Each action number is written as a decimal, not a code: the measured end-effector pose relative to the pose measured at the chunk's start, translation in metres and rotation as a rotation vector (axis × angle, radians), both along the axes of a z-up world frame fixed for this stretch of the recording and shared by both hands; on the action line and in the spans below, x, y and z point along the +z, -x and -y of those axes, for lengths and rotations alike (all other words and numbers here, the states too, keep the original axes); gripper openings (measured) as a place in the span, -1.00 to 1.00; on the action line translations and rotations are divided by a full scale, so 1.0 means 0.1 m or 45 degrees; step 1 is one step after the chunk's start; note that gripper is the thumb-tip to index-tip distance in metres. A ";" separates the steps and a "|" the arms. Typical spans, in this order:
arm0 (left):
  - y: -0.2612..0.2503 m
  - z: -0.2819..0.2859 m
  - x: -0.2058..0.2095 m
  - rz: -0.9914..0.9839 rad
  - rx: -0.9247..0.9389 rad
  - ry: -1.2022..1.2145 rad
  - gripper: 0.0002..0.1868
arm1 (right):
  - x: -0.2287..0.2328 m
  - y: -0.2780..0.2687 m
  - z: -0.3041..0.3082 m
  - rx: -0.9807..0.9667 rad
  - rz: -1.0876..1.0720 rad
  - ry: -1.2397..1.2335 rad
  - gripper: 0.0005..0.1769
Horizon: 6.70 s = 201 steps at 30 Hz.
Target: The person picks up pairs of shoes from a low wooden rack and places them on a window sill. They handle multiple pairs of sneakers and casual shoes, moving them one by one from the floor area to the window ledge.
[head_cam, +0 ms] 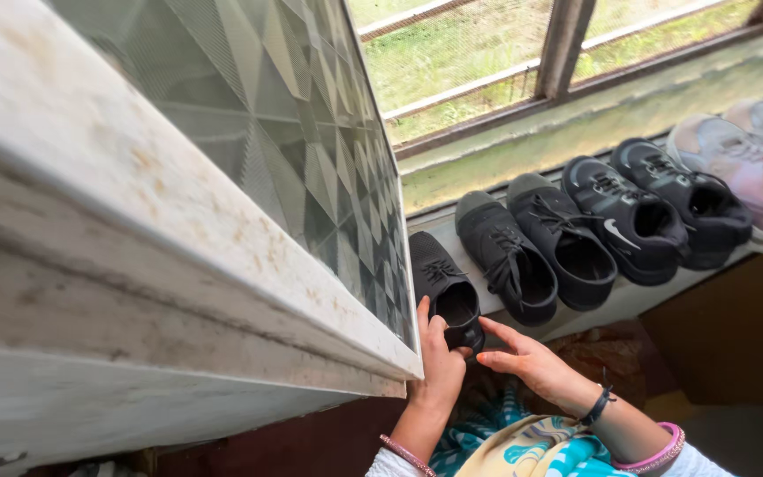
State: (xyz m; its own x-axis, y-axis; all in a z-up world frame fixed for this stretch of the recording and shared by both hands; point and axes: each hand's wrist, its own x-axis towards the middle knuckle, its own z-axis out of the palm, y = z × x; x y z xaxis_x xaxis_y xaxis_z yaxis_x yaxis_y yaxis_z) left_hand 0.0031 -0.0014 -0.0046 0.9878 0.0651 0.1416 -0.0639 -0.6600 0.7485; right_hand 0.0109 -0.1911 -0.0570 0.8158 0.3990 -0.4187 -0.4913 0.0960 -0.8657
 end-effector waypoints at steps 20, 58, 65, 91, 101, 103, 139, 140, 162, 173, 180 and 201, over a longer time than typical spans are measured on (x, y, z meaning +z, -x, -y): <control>0.13 0.80 0.04 0.177 -0.043 0.029 -0.36 | 0.90 -0.23 0.75 -0.351 1.594 1.212 -0.30; -0.04 0.53 -0.07 0.034 0.556 -0.321 -0.53 | 0.89 -0.21 1.40 -0.103 1.206 1.240 -0.24; 0.00 0.63 0.26 0.216 0.637 -0.273 -0.58 | 0.91 -0.14 1.52 -0.080 1.108 1.249 -0.27; -0.65 1.46 0.58 0.513 0.175 -0.707 -0.71 | 0.95 -0.33 1.18 0.097 1.367 1.117 -0.08; -0.57 1.40 0.50 0.490 0.180 -0.670 -0.80 | 0.93 -0.33 1.13 0.124 1.359 1.139 -0.05; -0.57 1.44 0.51 0.424 0.192 -0.705 -0.83 | 0.92 -0.36 1.11 0.103 1.367 1.125 -0.01; -0.13 1.03 0.65 0.451 0.069 -0.265 -0.34 | 0.93 -0.26 1.11 -0.081 1.361 1.172 -0.02; -0.02 1.01 0.63 0.468 0.089 -0.254 -0.35 | 0.97 -0.23 1.11 -0.107 1.372 1.135 -0.03; 1.83 0.08 0.36 0.267 0.522 -0.115 -0.79 | 1.13 0.90 -0.24 0.630 1.332 0.847 -0.37; 3.38 -1.28 0.05 0.144 0.678 -0.082 -0.89 | 0.98 2.06 -1.74 0.988 1.304 0.782 -0.25; 4.32 -1.84 -0.19 -0.046 0.945 0.094 -0.88 | 0.78 2.55 -2.54 1.274 1.374 0.763 -0.15; 4.69 -4.28 -0.55 -0.189 1.256 0.137 -0.77 | 0.13 2.63 -5.71 1.949 1.533 0.663 -0.01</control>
State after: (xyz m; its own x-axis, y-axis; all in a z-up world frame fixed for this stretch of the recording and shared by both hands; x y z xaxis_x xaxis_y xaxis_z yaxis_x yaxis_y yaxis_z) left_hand -0.4661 0.4265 -0.0593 0.4926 0.8696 -0.0332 0.5743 -0.2962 0.7632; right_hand -0.2523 0.3796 -0.0438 -0.1154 0.9450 -0.3061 0.8297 -0.0777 -0.5528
